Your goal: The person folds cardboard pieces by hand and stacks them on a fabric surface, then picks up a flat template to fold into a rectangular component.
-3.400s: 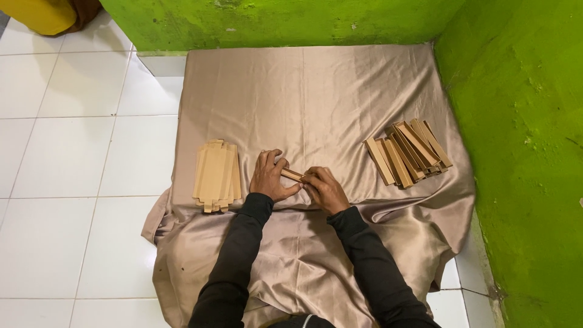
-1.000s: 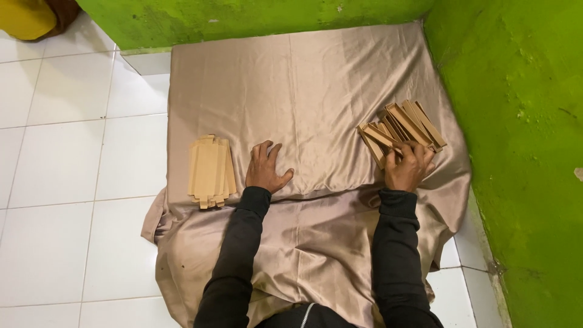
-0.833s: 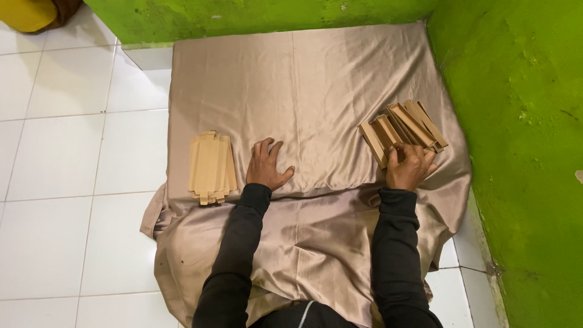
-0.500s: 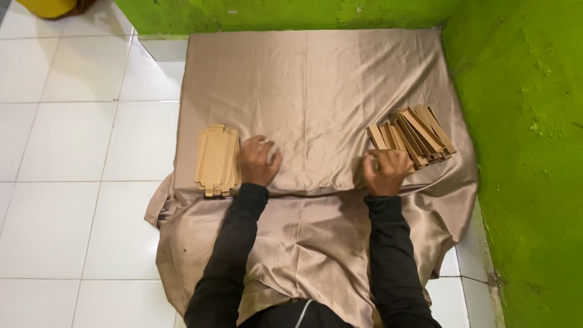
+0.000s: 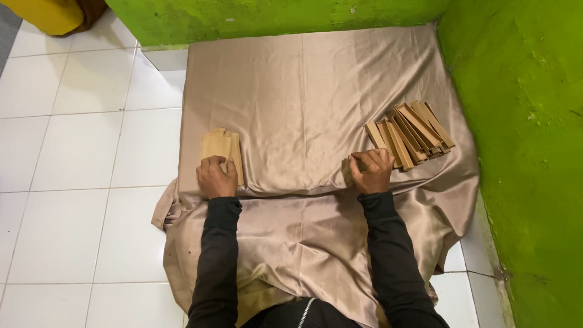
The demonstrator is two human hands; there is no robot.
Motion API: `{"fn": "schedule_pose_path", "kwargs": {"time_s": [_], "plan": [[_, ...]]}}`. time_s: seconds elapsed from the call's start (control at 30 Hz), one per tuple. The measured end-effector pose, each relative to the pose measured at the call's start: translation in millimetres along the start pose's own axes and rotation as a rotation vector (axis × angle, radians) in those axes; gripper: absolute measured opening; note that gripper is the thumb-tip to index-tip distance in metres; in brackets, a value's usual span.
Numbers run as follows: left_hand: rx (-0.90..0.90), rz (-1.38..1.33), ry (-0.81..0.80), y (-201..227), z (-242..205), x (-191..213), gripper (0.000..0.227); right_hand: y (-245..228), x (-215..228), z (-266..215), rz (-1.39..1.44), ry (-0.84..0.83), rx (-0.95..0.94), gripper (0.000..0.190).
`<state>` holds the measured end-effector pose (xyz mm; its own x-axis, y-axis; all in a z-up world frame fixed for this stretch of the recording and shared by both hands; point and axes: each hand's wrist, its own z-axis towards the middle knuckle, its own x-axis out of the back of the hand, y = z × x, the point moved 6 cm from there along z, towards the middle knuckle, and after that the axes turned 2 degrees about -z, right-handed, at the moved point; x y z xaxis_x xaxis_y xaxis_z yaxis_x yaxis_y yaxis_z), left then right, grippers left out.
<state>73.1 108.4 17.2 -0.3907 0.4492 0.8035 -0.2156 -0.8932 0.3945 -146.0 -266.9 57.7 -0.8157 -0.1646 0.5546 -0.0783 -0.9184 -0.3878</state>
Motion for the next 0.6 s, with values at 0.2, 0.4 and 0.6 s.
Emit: {"fn": "schedule_pose_path", "kwargs": {"time_s": [0.2, 0.4, 0.6], "plan": [[-0.017, -0.071, 0.091, 7, 2, 25, 0.008, 4, -5, -2, 0.018, 0.000, -0.013, 0.012], [0.018, -0.344, 0.390, 39, 18, 109, 0.007, -8, 4, 5, 0.024, 0.013, -0.004, 0.012], [0.180, -1.112, 0.116, 59, 22, 73, 0.008, -10, -3, 2, 0.059, 0.012, -0.004, 0.012]]}}
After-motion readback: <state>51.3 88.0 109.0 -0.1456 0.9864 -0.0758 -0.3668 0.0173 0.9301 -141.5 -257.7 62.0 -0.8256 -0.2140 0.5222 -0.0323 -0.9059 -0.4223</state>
